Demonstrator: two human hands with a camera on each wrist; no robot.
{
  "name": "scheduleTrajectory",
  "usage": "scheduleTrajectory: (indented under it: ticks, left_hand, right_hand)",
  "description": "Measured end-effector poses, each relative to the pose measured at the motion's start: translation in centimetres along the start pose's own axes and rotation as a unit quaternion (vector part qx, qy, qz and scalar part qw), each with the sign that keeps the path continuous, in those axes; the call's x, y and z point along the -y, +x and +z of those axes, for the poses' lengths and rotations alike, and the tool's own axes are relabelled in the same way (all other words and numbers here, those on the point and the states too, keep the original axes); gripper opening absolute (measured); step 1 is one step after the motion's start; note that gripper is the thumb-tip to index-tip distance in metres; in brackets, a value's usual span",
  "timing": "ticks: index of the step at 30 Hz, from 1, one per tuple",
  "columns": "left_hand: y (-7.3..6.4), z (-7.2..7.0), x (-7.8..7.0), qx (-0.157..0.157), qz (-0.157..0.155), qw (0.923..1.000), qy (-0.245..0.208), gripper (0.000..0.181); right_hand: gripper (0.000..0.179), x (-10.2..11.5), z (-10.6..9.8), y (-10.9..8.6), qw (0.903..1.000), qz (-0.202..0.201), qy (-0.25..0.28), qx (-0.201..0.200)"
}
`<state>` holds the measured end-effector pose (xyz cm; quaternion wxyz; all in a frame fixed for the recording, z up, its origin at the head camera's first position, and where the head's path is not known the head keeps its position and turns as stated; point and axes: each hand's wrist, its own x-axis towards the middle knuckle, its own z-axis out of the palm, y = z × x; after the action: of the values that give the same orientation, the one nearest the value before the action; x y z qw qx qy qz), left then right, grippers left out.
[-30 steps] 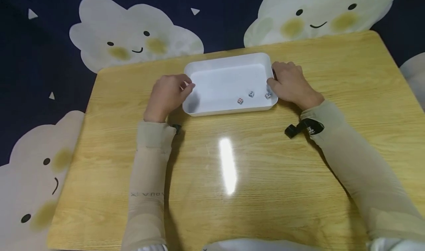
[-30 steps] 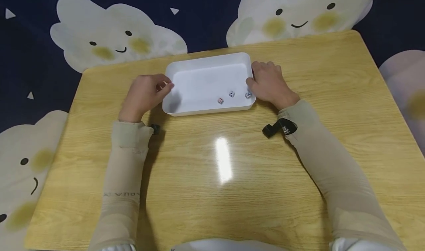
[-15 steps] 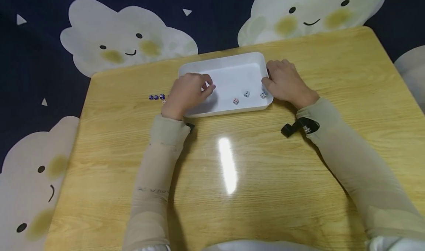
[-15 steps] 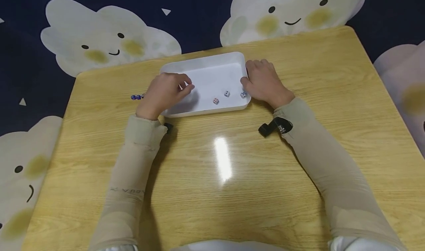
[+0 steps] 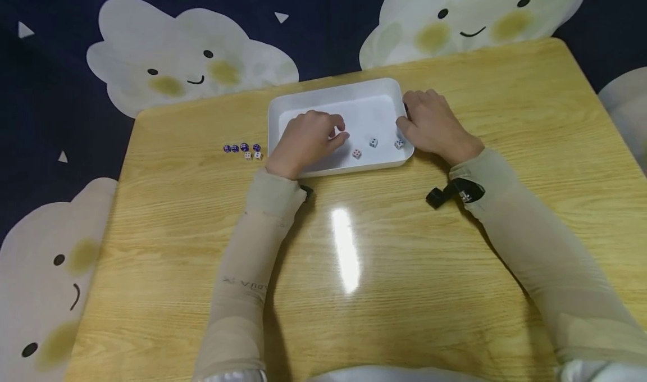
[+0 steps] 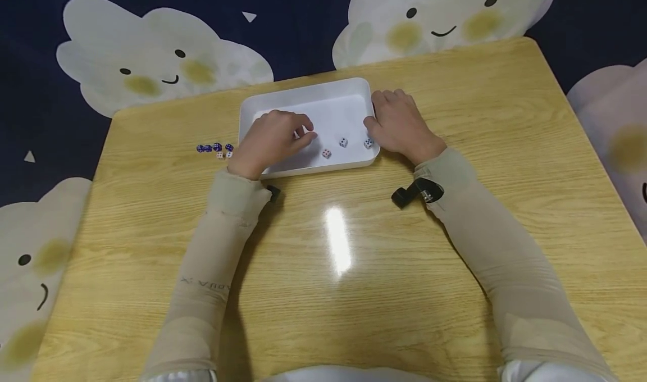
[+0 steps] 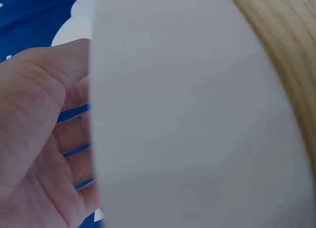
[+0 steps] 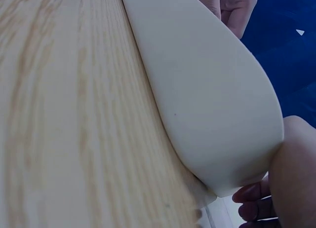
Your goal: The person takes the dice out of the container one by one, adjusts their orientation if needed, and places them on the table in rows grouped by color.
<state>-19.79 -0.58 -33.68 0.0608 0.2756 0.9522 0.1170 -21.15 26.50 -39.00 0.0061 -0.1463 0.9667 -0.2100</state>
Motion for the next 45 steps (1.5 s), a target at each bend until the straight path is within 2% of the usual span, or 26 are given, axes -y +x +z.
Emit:
scheduleTrajectory:
  ticks: [8, 11, 15, 18, 23, 27, 35, 40, 45]
  left_hand:
    - [0.3, 1.9, -0.2, 0.033, 0.005, 0.9993, -0.018, 0.029]
    - [0.5, 2.2, -0.5, 0.033, 0.015, 0.9988, -0.033, 0.029]
    - [0.9, 2.2, -1.1, 0.039, 0.043, 0.9968, -0.054, 0.045]
    - [1.0, 2.1, -1.5, 0.055, 0.053, 0.9957, -0.052, 0.055]
    - [0.9, 2.3, -2.0, 0.064, 0.05, 0.9963, -0.028, 0.028]
    - [0.8, 2.5, -2.1, 0.051, 0.06, 0.9965, -0.028, 0.015]
    - [0.6, 2.4, -2.4, 0.057, 0.054, 0.9964, -0.032, 0.018]
    - [0.7, 2.5, -2.5, 0.053, 0.068, 0.996, -0.025, 0.014]
    - [0.8, 2.4, -2.5, 0.059, 0.063, 0.9958, -0.032, 0.015]
  right_hand:
    - [0.026, 0.2, 0.4, 0.2, 0.9999, -0.004, 0.006, 0.012]
    - [0.025, 0.1, 0.2, 0.1, 0.9999, -0.001, 0.007, 0.009]
    - [0.025, -0.2, -0.3, 0.0, 0.9999, 0.009, 0.009, 0.003]
    - [0.027, -0.5, -0.6, 0.0, 0.9999, 0.011, 0.011, 0.005]
    - [0.032, -0.6, -0.5, 0.1, 0.9997, 0.012, 0.014, 0.014]
    - [0.035, -0.7, -0.5, 0.1, 0.9997, 0.016, 0.013, 0.017]
    - [0.037, -1.0, -0.7, -0.1, 0.9995, 0.021, 0.012, 0.02]
    - [0.034, -1.3, -0.7, -0.4, 0.9995, 0.021, 0.018, 0.013]
    - [0.033, -1.5, -0.6, -0.4, 0.9997, 0.015, 0.021, 0.002]
